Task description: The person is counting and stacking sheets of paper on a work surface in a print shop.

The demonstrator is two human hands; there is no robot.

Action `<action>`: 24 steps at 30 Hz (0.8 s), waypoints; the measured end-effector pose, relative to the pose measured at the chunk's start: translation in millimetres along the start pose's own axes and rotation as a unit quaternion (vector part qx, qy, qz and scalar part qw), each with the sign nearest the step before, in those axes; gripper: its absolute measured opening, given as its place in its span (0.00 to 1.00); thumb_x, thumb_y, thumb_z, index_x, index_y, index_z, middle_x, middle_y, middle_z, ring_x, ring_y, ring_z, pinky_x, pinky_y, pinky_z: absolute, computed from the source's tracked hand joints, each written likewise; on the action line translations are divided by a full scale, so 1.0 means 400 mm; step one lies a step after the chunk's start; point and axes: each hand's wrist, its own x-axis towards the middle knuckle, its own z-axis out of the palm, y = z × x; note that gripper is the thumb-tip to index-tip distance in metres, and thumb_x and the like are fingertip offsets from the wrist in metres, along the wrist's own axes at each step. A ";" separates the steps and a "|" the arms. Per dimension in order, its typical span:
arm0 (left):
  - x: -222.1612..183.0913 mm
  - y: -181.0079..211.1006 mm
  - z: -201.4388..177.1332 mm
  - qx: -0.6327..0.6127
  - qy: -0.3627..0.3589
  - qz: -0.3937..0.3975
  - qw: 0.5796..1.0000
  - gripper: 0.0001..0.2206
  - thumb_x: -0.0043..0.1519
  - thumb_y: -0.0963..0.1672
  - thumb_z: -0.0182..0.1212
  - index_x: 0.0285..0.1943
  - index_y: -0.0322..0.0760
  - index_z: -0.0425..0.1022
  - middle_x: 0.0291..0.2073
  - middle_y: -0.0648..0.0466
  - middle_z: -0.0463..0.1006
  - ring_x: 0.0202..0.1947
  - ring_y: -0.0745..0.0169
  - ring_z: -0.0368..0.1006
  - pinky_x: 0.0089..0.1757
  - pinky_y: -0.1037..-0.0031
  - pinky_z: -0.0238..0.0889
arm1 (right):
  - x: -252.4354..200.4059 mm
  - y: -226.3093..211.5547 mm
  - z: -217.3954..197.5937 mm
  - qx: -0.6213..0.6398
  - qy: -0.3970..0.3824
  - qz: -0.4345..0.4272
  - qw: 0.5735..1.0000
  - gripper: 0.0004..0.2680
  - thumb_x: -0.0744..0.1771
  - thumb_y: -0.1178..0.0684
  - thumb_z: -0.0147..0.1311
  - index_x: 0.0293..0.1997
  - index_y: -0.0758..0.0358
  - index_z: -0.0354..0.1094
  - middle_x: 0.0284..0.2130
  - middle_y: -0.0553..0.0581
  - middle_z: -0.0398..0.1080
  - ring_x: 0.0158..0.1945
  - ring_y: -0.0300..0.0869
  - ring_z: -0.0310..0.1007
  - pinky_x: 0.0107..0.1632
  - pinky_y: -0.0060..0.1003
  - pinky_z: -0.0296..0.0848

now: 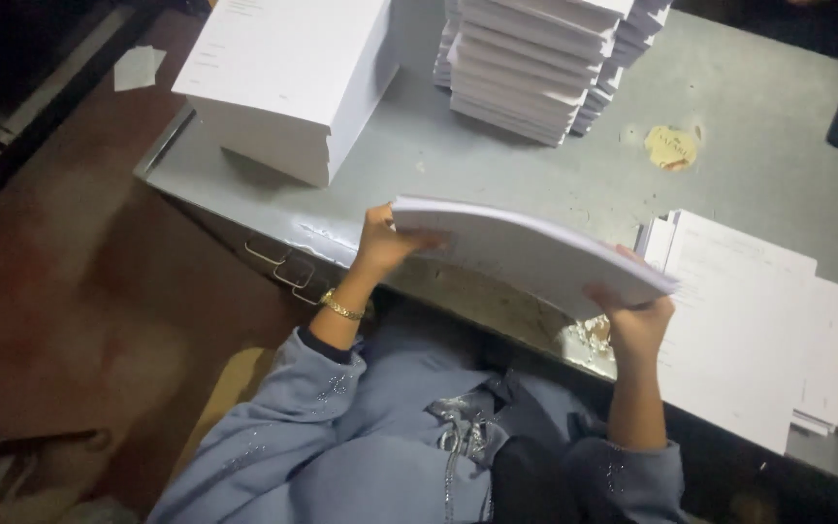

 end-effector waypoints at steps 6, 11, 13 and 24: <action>0.013 -0.242 0.028 0.009 -0.095 -0.167 0.981 0.31 0.41 0.49 0.84 0.51 0.33 0.77 0.48 0.42 0.81 0.55 0.43 0.74 0.56 0.57 0.65 | 0.000 0.218 -0.004 -0.010 -0.044 0.083 0.996 0.26 0.56 0.63 0.74 0.61 0.71 0.69 0.46 0.69 0.74 0.53 0.60 0.72 0.55 0.59 0.70; 0.052 -0.098 0.003 0.034 -0.087 -0.143 0.985 0.19 0.47 0.51 0.81 0.39 0.37 0.83 0.35 0.46 0.85 0.43 0.51 0.81 0.41 0.66 0.70 | 0.028 0.153 -0.002 -0.041 -0.051 0.117 0.991 0.18 0.63 0.57 0.71 0.56 0.70 0.72 0.43 0.72 0.75 0.51 0.59 0.75 0.53 0.57 0.71; 0.038 0.099 -0.042 0.072 -0.146 -0.179 0.970 0.27 0.49 0.53 0.75 0.44 0.23 0.80 0.38 0.33 0.82 0.44 0.39 0.80 0.41 0.58 0.71 | 0.007 0.055 0.008 -0.005 -0.057 0.176 0.983 0.15 0.62 0.59 0.70 0.52 0.68 0.74 0.38 0.68 0.76 0.42 0.47 0.73 0.47 0.49 0.74; -0.190 -0.124 0.176 -0.540 -0.107 -0.408 0.729 0.34 0.59 0.56 0.47 0.69 0.31 0.65 0.61 0.40 0.71 0.60 0.43 0.68 0.59 0.54 0.62 | -0.244 -0.037 0.189 0.272 0.043 0.479 0.834 0.22 0.65 0.57 0.58 0.69 0.63 0.61 0.60 0.60 0.69 0.58 0.49 0.71 0.57 0.48 0.70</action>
